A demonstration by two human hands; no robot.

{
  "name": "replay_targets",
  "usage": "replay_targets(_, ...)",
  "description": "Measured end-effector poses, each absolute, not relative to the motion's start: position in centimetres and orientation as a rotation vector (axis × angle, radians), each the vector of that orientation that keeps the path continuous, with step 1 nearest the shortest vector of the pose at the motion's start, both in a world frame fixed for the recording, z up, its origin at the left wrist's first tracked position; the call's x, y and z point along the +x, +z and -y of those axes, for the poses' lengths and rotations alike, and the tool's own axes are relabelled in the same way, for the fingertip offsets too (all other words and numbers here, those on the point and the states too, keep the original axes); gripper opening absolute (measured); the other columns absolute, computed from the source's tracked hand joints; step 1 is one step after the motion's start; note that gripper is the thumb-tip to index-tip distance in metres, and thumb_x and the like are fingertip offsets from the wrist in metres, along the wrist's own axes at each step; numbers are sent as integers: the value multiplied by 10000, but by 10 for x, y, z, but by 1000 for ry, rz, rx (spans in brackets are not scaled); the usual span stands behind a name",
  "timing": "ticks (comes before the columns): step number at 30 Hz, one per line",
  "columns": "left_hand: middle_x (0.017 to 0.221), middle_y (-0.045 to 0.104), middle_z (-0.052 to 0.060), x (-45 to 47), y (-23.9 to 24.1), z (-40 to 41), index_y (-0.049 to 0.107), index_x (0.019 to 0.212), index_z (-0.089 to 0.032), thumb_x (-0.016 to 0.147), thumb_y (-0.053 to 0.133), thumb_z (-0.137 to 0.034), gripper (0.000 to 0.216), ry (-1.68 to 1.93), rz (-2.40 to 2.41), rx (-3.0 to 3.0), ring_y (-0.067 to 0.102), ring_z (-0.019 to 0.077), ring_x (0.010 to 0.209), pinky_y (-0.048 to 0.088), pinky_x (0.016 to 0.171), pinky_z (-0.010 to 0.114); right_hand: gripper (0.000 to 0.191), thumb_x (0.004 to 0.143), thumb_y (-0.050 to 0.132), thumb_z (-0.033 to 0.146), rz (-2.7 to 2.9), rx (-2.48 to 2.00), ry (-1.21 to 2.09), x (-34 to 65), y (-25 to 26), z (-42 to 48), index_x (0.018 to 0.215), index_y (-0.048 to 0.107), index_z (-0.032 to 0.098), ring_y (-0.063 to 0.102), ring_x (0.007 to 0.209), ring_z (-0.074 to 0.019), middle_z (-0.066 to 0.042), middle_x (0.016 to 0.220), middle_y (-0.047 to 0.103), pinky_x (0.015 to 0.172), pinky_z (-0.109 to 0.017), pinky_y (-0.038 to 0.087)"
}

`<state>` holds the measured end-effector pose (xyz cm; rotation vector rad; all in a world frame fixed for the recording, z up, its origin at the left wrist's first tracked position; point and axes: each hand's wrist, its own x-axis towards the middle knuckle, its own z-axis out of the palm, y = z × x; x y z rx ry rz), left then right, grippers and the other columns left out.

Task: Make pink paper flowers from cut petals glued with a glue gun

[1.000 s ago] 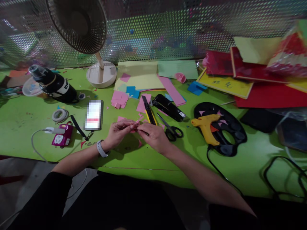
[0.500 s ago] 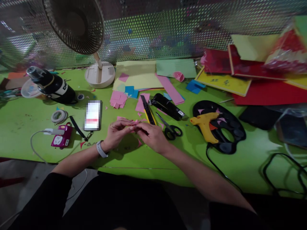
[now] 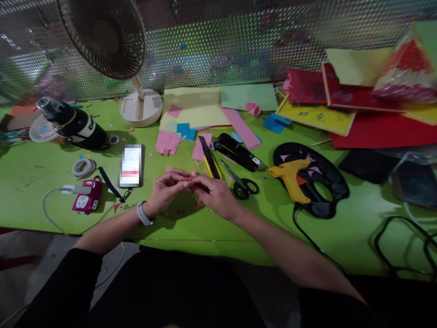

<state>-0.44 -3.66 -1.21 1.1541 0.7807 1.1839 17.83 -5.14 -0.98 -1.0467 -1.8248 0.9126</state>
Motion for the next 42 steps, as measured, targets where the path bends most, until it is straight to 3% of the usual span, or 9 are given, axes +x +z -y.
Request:
replay_targets(7,952,728,58,-6,-13,36,784,887,-224,805,777,-292,107,1136,-798,1235,689,157,923,584,858,334,190,956,576,329,1875,-1013,943,180,-6,47,949,732,221,713,758,-170,-34,869,748,653,-289,590)
replay_targets(13,962,729,43,-7,-14,36,788,842,-249,785,796,-257,58,1165,-793,1238,683,143,954,568,917,334,174,945,591,332,1887,-1054,863,178,-12,51,1000,705,213,711,764,-172,-47,901,747,706,-302,594)
replay_targets(20,997,721,59,-7,-12,36,793,875,-239,788,792,-287,99,1124,-807,1198,683,156,941,595,862,332,197,967,553,282,1874,-1011,875,181,-12,48,1052,715,207,685,605,-122,-46,929,764,583,-258,585)
replay_targets(30,968,730,59,-5,-9,36,783,842,-220,773,803,-262,83,1180,-785,1203,687,152,937,587,890,342,170,935,611,309,1798,-1057,920,178,-11,50,998,743,223,711,685,-151,-31,880,759,613,-280,596)
replay_targets(42,925,752,41,-4,-7,35,775,849,-230,790,788,-218,61,1207,-765,1313,692,136,925,569,914,329,79,897,660,249,1811,-997,754,176,-8,47,844,705,213,644,705,-158,-27,786,693,648,-308,530)
